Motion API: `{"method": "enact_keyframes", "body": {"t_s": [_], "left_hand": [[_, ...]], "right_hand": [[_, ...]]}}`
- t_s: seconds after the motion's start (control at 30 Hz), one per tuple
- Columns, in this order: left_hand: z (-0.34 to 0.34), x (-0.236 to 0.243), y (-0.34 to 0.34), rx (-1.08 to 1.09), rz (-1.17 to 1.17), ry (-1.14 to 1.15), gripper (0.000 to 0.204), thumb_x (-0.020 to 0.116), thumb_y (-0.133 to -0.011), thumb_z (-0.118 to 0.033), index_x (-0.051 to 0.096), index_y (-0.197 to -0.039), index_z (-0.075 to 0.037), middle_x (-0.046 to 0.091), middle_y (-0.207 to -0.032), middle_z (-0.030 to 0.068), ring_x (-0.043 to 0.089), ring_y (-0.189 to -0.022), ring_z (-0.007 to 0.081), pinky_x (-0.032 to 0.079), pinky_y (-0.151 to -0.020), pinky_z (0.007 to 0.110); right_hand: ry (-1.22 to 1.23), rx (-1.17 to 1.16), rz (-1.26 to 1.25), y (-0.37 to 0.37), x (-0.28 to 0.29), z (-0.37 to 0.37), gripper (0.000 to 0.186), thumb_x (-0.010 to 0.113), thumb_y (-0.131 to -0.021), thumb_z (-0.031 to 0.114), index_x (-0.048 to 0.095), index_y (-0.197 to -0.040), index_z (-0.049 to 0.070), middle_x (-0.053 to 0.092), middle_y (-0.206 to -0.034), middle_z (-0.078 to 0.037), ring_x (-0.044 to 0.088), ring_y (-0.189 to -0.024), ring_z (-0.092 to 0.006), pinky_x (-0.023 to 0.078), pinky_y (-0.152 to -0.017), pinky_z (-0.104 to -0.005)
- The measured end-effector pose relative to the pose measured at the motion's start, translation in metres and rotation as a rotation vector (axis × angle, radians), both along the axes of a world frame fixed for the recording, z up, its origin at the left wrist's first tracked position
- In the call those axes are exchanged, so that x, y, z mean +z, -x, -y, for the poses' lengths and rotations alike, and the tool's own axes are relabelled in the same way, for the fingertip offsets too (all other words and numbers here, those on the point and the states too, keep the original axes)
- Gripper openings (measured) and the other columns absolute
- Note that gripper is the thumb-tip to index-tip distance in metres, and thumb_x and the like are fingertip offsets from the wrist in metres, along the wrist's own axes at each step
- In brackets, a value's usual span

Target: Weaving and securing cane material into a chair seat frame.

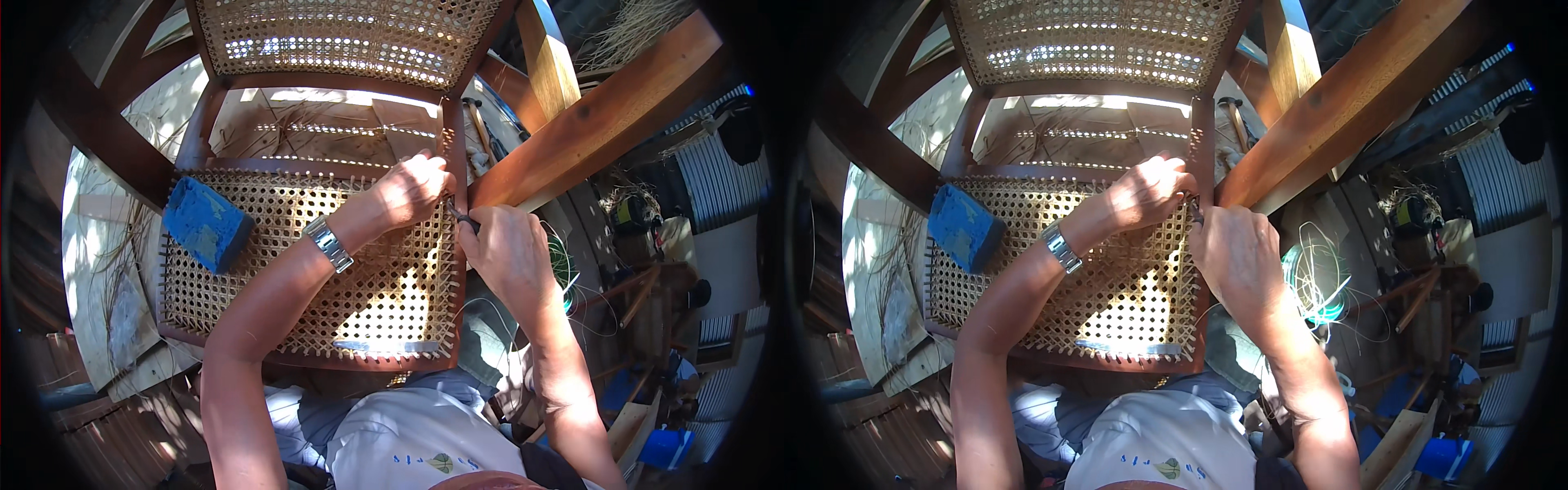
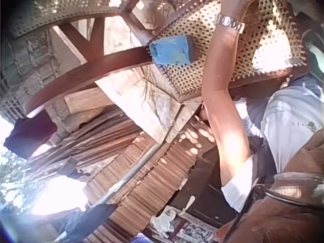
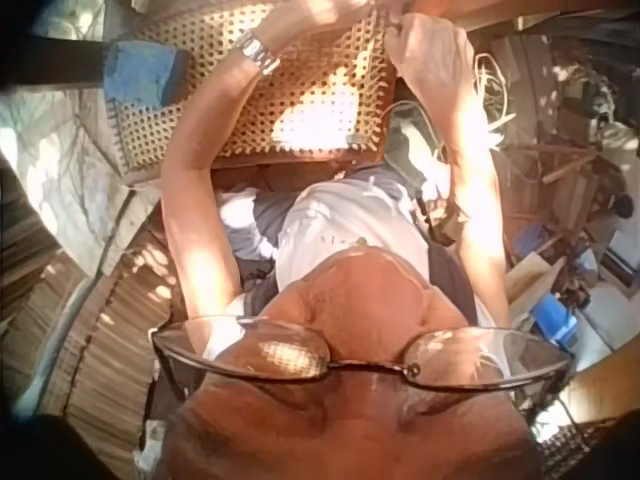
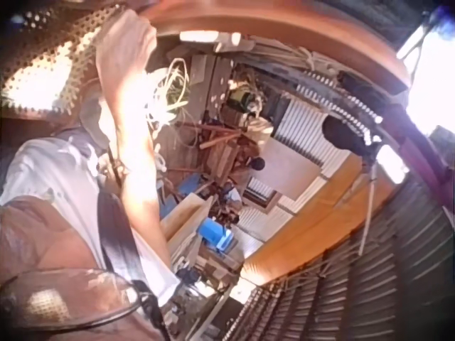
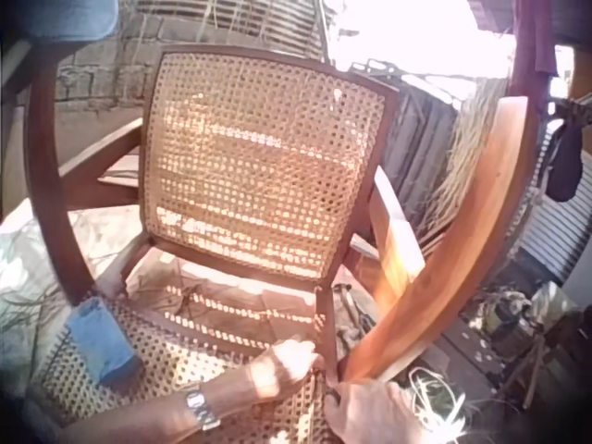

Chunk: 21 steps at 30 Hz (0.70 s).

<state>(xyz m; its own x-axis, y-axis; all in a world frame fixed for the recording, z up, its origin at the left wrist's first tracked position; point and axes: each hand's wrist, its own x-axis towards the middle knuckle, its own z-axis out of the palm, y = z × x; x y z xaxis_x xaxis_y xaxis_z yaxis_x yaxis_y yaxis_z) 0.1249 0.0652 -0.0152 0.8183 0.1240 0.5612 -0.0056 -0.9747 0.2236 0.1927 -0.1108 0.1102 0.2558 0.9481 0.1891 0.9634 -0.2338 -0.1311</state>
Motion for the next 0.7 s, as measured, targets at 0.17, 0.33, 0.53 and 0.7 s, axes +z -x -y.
{"method": "enact_keyframes", "body": {"t_s": [0.17, 0.33, 0.53, 0.7], "left_hand": [[0.0, -0.001, -0.003, 0.023, -0.068, 0.038, 0.018, 0.064, -0.08, -0.01, 0.069, -0.096, -0.015, 0.06, -0.092, 0.008, 0.061, -0.091, 0.0272, 0.05, -0.088, 0.038], [-0.007, -0.003, -0.006, -0.029, -0.076, 0.028, 0.02, 0.063, -0.077, -0.008, 0.071, -0.095, -0.015, 0.061, -0.09, 0.0093, 0.062, -0.088, 0.028, 0.05, -0.087, 0.038], [-0.004, -0.001, -0.005, -0.031, -0.031, -0.044, 0.024, 0.06, -0.075, -0.006, 0.071, -0.094, -0.015, 0.06, -0.089, 0.0098, 0.061, -0.085, 0.0298, 0.051, -0.082, 0.038], [0.005, 0.01, 0.0, -0.056, -0.042, -0.071, 0.027, 0.06, -0.074, -0.004, 0.066, -0.098, -0.012, 0.055, -0.089, 0.0128, 0.057, -0.088, 0.0314, 0.052, -0.077, 0.04]], "right_hand": [[-0.08, 0.122, 0.114, 0.005, -0.001, -0.001, 0.025, 0.064, -0.087, 0.021, 0.064, -0.076, -0.001, 0.063, -0.07, -0.023, 0.063, -0.072, -0.0424, 0.05, -0.069, -0.0497], [0.032, -0.054, 0.015, 0.012, -0.014, -0.005, 0.021, 0.065, -0.087, 0.02, 0.067, -0.086, -0.001, 0.065, -0.076, -0.023, 0.064, -0.074, -0.0427, 0.052, -0.069, -0.0494], [-0.209, -0.062, -0.118, 0.023, -0.038, 0.018, 0.019, 0.067, -0.088, 0.008, 0.063, -0.101, -0.005, 0.064, -0.087, -0.024, 0.065, -0.071, -0.0421, 0.053, -0.065, -0.0452], [-0.266, -0.129, -0.213, 0.021, -0.05, 0.023, 0.024, 0.064, -0.09, 0.008, 0.063, -0.11, -0.005, 0.062, -0.088, -0.023, 0.065, -0.076, -0.0405, 0.052, -0.064, -0.0437]]}}
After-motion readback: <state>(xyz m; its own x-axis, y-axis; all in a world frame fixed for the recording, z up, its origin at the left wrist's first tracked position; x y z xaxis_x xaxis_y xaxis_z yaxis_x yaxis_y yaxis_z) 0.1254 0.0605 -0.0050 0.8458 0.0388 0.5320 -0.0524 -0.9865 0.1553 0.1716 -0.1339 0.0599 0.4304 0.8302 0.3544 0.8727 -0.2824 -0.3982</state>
